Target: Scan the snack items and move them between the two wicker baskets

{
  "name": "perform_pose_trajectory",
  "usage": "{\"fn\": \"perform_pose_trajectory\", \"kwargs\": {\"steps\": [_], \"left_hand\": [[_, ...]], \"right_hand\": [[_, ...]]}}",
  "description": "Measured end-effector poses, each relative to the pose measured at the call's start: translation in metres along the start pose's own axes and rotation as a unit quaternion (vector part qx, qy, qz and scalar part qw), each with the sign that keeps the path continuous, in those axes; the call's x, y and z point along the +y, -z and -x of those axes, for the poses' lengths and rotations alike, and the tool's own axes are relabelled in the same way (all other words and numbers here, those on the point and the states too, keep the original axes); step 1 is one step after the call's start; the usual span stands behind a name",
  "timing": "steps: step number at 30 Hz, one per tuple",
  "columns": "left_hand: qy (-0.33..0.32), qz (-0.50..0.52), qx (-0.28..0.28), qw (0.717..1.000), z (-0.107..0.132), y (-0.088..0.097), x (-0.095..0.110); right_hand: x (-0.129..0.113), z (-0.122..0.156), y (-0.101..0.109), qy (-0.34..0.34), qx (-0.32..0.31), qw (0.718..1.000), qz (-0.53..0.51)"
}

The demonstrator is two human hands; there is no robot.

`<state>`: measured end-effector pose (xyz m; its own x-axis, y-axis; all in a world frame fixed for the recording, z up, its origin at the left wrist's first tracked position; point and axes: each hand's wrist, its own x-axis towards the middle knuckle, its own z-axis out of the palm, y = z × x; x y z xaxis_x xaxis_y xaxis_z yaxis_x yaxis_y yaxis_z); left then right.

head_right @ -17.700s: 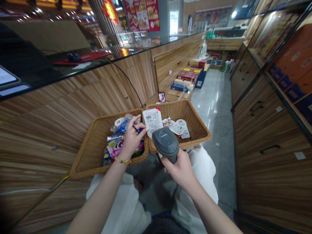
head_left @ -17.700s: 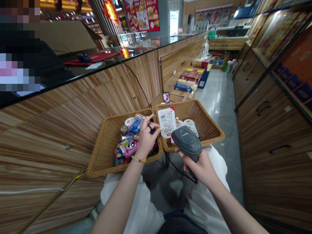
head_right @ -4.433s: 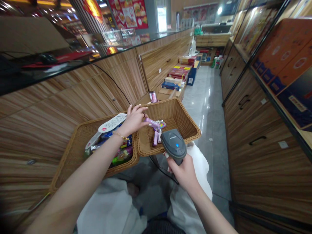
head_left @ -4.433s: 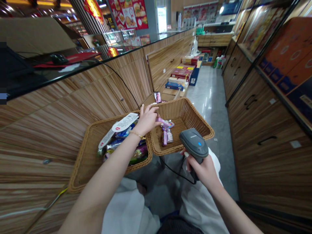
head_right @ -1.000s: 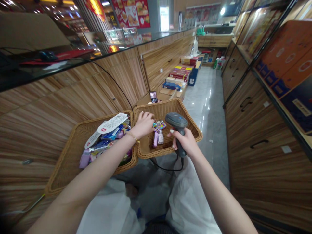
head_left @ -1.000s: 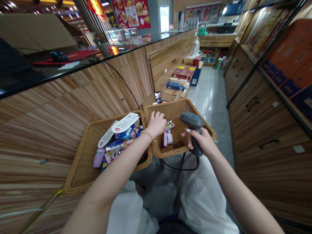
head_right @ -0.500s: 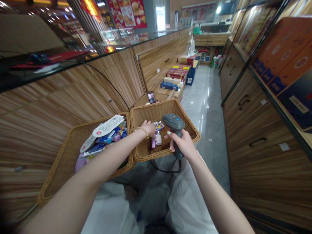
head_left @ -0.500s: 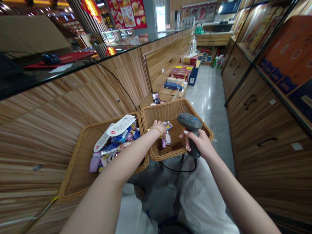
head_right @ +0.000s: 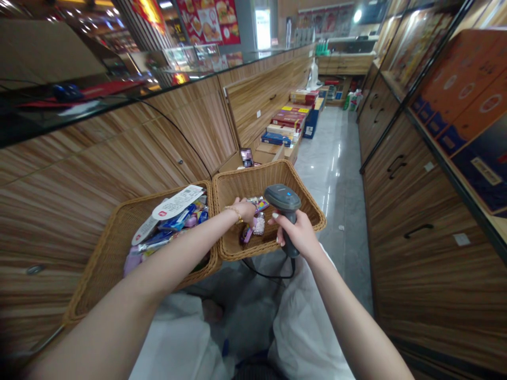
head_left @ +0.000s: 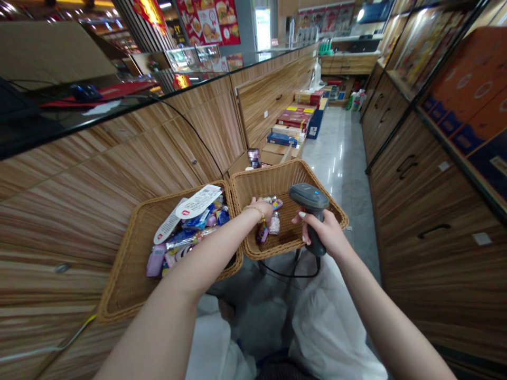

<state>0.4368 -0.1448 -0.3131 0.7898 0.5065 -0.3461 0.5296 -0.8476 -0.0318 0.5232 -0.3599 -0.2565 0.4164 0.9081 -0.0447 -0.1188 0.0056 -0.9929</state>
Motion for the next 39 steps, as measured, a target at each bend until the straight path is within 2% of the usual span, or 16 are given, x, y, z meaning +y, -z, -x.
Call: {"fn": "perform_pose_trajectory", "kwargs": {"steps": [3,7,11,15,17,20,24,29,35,39], "left_hand": [[0.03,-0.017,-0.018,0.999,0.016,0.016,0.002],[0.039,-0.04,0.036,0.998,0.055,0.038,0.0],[0.03,-0.049,0.209,0.976,0.101,0.05,-0.008],[0.062,-0.014,0.366,0.928,0.142,0.045,-0.021],[0.086,0.006,0.42,0.904,0.157,0.038,-0.027],[0.118,0.042,0.469,0.874,0.173,0.027,-0.036],[0.135,0.071,0.5,0.853,0.183,0.015,-0.044],[0.133,0.074,0.508,0.848,0.182,0.008,-0.052],[0.116,0.053,0.473,0.872,0.182,0.005,-0.056],[0.12,0.053,0.45,0.883,0.183,0.007,-0.054]], "right_hand": [[0.0,0.0,0.0,-0.002,0.001,1.0,0.004],[0.001,0.001,-0.001,0.008,0.008,1.0,0.003],[0.001,0.002,-0.001,0.017,0.01,1.0,0.013],[0.002,0.002,-0.002,0.019,0.007,0.999,0.039],[0.002,0.003,-0.005,0.019,0.014,0.998,0.051],[0.001,0.007,-0.011,0.019,0.011,0.998,0.062],[0.0,0.018,-0.026,0.015,-0.034,0.998,0.06],[0.007,0.032,-0.052,0.017,-0.082,0.994,0.075],[0.015,0.04,-0.07,0.034,-0.081,0.988,0.125],[0.018,0.048,-0.079,0.013,-0.093,0.989,0.116]]}}
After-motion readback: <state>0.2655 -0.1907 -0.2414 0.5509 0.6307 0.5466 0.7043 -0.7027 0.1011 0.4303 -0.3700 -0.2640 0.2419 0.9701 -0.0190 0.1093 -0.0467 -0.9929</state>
